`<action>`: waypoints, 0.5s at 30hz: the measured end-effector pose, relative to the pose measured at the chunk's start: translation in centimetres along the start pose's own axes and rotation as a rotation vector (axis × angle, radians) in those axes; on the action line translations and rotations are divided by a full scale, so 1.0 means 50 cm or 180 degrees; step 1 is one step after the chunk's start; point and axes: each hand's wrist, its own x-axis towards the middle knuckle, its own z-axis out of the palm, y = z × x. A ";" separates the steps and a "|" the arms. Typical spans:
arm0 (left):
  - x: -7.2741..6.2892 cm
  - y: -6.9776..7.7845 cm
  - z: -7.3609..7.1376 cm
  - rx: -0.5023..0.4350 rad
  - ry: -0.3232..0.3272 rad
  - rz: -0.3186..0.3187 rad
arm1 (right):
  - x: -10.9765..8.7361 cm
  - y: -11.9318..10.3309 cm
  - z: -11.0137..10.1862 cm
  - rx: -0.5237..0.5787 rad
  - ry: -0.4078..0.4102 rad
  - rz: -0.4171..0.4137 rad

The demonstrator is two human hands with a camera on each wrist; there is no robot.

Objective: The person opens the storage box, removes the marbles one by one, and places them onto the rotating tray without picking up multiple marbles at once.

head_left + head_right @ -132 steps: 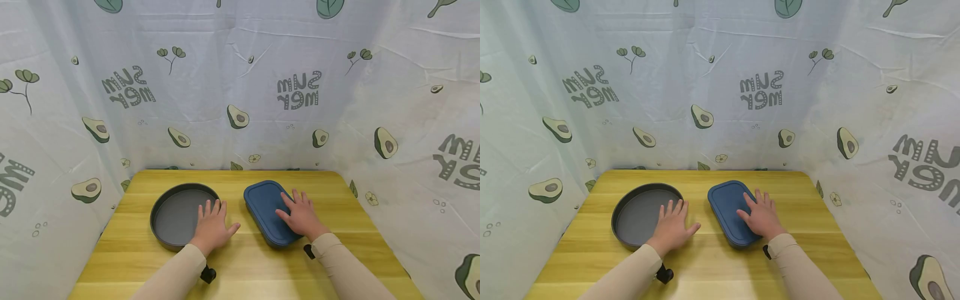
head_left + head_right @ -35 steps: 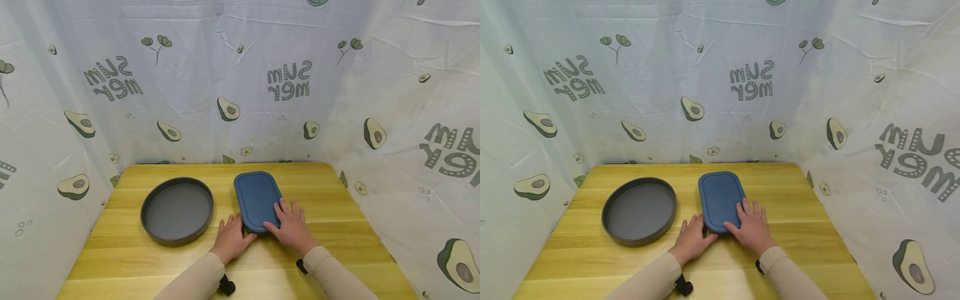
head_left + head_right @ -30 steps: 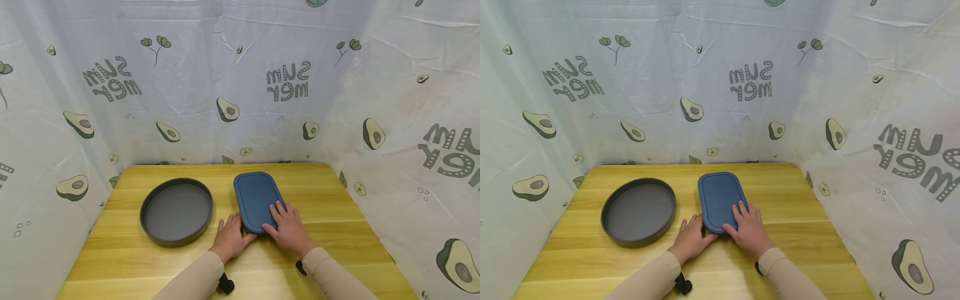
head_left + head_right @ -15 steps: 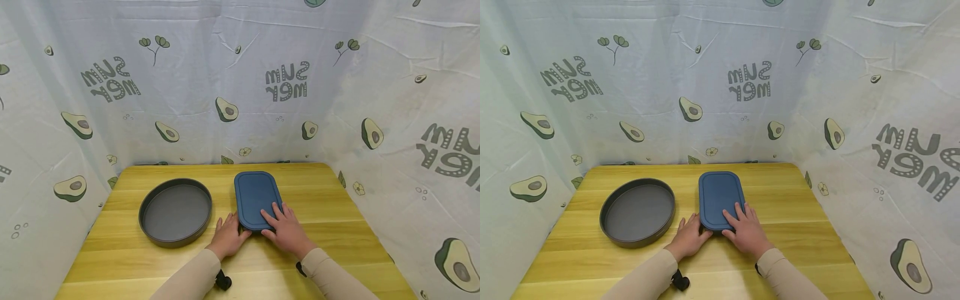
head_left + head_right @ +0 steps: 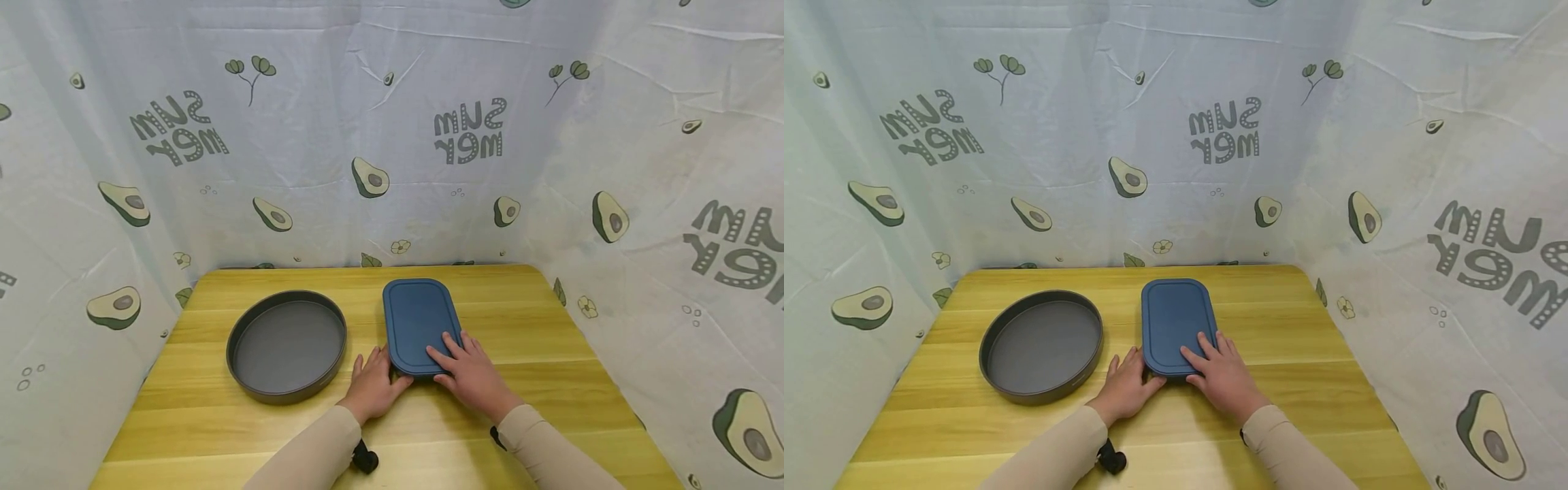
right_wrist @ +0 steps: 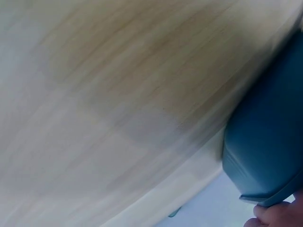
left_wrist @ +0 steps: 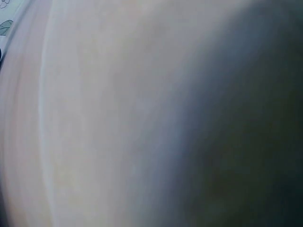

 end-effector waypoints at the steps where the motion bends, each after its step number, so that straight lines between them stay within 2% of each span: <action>1: 0.000 0.000 0.000 -0.0008 -0.0001 0.0002 | 0.000 0.001 0.000 -0.0026 -0.0021 -0.0003; 15: 0.001 -0.001 -0.003 -0.0052 -0.0046 0.0015 | 0.001 0.003 0.001 -0.0073 0.0020 -0.0050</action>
